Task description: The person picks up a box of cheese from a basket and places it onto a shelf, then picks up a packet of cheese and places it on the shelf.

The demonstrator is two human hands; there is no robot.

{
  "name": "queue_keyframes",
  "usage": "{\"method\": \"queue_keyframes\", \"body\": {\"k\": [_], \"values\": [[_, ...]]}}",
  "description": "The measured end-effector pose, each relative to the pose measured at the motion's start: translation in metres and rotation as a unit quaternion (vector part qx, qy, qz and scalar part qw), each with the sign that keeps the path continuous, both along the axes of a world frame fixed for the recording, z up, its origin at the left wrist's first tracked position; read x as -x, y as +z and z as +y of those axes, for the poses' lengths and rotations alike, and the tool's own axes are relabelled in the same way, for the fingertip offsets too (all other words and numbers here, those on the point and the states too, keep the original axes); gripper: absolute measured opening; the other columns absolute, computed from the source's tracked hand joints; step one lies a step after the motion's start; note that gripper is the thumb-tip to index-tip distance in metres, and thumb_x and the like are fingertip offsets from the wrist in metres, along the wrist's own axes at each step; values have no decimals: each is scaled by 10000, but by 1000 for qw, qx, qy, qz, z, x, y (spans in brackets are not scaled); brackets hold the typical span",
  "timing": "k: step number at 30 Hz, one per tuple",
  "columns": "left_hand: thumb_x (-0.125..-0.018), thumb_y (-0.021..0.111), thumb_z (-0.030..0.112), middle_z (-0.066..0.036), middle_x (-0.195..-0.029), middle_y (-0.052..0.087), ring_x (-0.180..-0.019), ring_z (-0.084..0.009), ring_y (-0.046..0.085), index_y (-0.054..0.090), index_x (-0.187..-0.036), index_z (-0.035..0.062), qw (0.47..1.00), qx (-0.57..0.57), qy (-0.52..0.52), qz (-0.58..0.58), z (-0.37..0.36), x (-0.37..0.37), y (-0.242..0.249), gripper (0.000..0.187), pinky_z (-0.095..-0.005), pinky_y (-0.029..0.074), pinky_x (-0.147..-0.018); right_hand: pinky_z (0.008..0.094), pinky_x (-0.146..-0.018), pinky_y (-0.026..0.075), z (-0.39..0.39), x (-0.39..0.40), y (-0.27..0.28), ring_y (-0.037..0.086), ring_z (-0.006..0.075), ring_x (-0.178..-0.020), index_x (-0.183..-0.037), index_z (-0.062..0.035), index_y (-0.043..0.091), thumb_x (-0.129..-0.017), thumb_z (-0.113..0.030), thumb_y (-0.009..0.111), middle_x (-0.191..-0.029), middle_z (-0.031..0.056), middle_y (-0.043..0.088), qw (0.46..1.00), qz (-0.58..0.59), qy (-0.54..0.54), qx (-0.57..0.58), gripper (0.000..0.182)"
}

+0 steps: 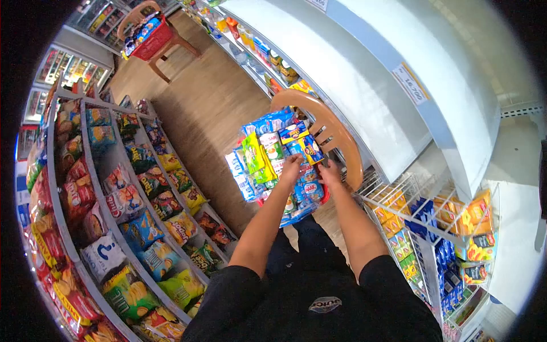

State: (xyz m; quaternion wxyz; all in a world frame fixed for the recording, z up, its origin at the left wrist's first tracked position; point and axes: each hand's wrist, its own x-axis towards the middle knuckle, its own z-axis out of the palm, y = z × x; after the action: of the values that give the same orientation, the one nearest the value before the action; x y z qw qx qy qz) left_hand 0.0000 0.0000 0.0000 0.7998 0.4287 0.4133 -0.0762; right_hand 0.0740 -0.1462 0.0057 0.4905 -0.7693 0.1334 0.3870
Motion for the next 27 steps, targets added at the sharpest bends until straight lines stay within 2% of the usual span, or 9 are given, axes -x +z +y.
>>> {"method": "queue_keyframes", "body": {"k": [2, 3, 5, 7, 9, 13, 15, 25, 27], "values": [[-945, 614, 293, -137, -1284, 577, -1086, -256, 595, 430, -1420, 30, 999, -26, 25, 8, -23, -8, 3, 573, -406, 499, -908, 393, -655, 595, -6, 8, 43, 614, 259, -1016, -1458, -99, 382, -894, -198, 646, -1341, 153, 524, 1000, -11, 9, -15, 630], [-945, 614, 293, -137, -1284, 577, -1086, -256, 595, 430, -1420, 30, 998, -46, 26, 24, 24, -19, -23, 573, -406, 499, -908, 393, -655, 595, 45, -1, 7, 614, 259, -1016, -1458, -99, 382, -894, -198, 646, -1341, 153, 524, 999, 5, 10, -34, 630], [-946, 606, 280, -174, -1235, 606, -1087, -287, 595, 489, -1348, -40, 987, -157, 21, 23, 10, -36, -46, 528, -393, 483, -932, 449, -947, 479, 36, -13, -37, 625, 336, -1091, -1347, -25, 495, -845, -188, 662, -1264, 191, 595, 996, -67, 63, 12, 554], [-929, 616, 278, -222, -1216, 609, -1129, -342, 571, 528, -1297, -66, 979, -202, 27, 6, -2, -44, -74, 511, -410, 445, -982, 427, -920, 478, 29, -15, -77, 621, 319, -1085, -1326, -20, 506, -829, -190, 678, -1213, 194, 608, 995, -88, 25, -30, 553], [-909, 629, 282, -262, -1228, 592, -1180, -388, 534, 544, -1272, -71, 911, -409, -58, 18, -6, -46, -78, 513, -446, 403, -1026, 312, -480, 545, 31, -17, -88, 631, 203, -798, -1218, -55, 519, -898, -184, 654, -964, 87, 610, 994, -110, 22, -3, 370], [-903, 640, 269, -252, -1184, 613, -1165, -378, 542, 562, -1244, -62, 931, -364, 24, 15, -17, -43, -79, 482, -441, 404, -1021, 325, -504, 546, 35, -13, -62, 617, 195, -813, -1104, -60, 514, -910, -169, 648, -955, 87, 602, 997, -54, -45, 14, 260], [-908, 639, 263, -243, -1164, 624, -1158, -362, 550, 568, -1239, -58, 958, -283, 48, 16, -17, -44, -80, 466, -431, 409, -1014, 375, -860, 482, 36, -14, -50, 616, 278, -953, -1051, -14, 585, -856, -197, 708, -1073, 160, 613, 994, -27, -107, 7, 294], [-925, 632, 174, -176, -1166, 654, -1029, -272, 625, 611, -1240, -3, 954, -297, 47, 0, -7, -31, -74, 362, -361, 478, -909, 351, -797, 488, 32, -3, -52, 584, 211, -899, -966, -21, 572, -819, -156, 775, -983, 114, 590, 991, -116, -62, -39, 285], [-940, 622, 146, -134, -1170, 647, -997, -213, 616, 584, -1279, 11, 969, -242, 32, -41, -1, -22, -41, 367, -329, 500, -830, 309, -660, 529, 30, 3, -34, 581, 155, -835, -1048, -51, 510, -844, -114, 752, -922, 73, 565, 993, -81, -54, -72, 322]]}}
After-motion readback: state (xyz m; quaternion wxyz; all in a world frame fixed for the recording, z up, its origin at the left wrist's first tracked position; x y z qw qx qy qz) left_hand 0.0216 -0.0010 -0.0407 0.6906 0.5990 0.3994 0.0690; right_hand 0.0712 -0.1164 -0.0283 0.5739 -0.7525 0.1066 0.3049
